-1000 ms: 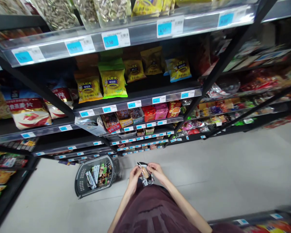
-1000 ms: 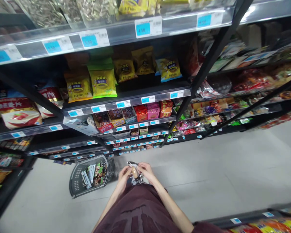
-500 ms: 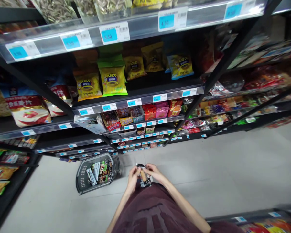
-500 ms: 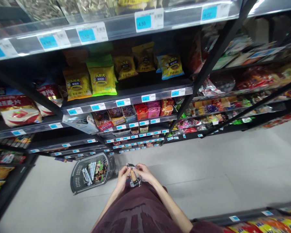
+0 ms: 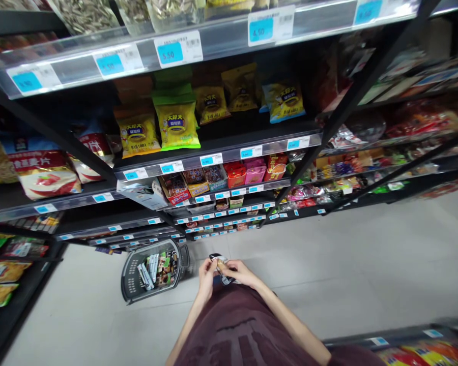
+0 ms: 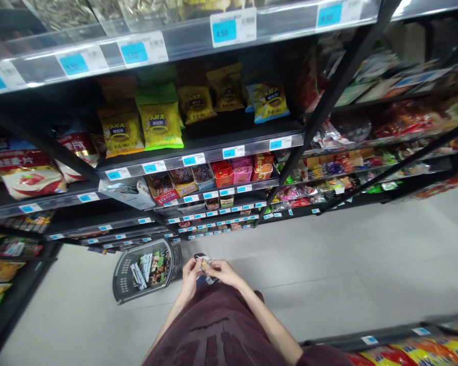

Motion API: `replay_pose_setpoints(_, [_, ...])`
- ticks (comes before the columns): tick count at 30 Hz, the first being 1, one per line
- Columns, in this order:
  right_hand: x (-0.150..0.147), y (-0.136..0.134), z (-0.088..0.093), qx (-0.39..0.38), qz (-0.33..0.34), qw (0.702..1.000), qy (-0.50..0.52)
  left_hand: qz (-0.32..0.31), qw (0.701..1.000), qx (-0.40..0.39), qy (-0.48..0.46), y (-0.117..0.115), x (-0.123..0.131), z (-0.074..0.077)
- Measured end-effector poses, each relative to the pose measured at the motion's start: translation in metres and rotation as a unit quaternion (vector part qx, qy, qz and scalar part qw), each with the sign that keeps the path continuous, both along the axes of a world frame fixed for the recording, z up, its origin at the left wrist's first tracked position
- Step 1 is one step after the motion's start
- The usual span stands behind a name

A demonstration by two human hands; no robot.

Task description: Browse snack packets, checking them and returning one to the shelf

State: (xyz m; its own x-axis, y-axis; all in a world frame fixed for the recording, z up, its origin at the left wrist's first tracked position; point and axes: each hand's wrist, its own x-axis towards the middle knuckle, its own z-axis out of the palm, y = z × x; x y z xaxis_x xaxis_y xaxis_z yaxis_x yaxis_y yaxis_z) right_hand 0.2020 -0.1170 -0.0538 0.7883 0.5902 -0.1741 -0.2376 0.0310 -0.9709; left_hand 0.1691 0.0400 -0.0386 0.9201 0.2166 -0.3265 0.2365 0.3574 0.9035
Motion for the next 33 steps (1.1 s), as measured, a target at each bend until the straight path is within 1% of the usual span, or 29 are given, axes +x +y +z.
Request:
replay_pose_setpoints(3, [0.000, -0.001, 0.000, -0.008, -0.010, 1.000, -0.018, -0.003, 1.000, -0.015, 0.003, 0.000, -0.001, -0.001])
replay_pose_setpoints(6, [0.001, -0.003, -0.002, -0.032, -0.020, 0.999, -0.038, -0.014, 1.000, -0.022, 0.003, 0.001, -0.002, -0.005])
replay_pose_setpoints(10, [0.001, -0.004, -0.008, -0.063, -0.029, 0.996, -0.052, -0.008, 1.000, 0.013, -0.004, 0.002, -0.003, -0.012])
replay_pose_setpoints(15, [0.000, -0.005, -0.016, -0.081, -0.037, 0.995, -0.051, 0.040, 0.997, 0.073, -0.004, 0.002, -0.002, -0.014])
replay_pose_setpoints(17, [0.000, -0.006, -0.017, -0.090, -0.040, 0.994, -0.056, 0.050, 0.995, 0.080, -0.019, 0.003, -0.002, -0.015])
replay_pose_setpoints(21, [0.000, -0.007, -0.015, -0.098, -0.039, 0.992, -0.066, 0.047, 0.995, 0.085, -0.034, 0.003, -0.002, -0.018])
replay_pose_setpoints(27, [0.000, -0.009, -0.010, -0.093, -0.040, 0.992, -0.075, 0.040, 0.996, 0.062, -0.055, 0.004, -0.002, -0.013])
replay_pose_setpoints(31, [0.000, -0.007, -0.013, -0.088, -0.062, 0.992, -0.067, 0.026, 0.996, 0.058, -0.067, 0.004, -0.002, -0.010])
replay_pose_setpoints(33, [0.001, -0.006, -0.015, -0.083, -0.085, 0.991, -0.061, 0.020, 0.995, 0.065, -0.074, 0.003, -0.002, -0.010])
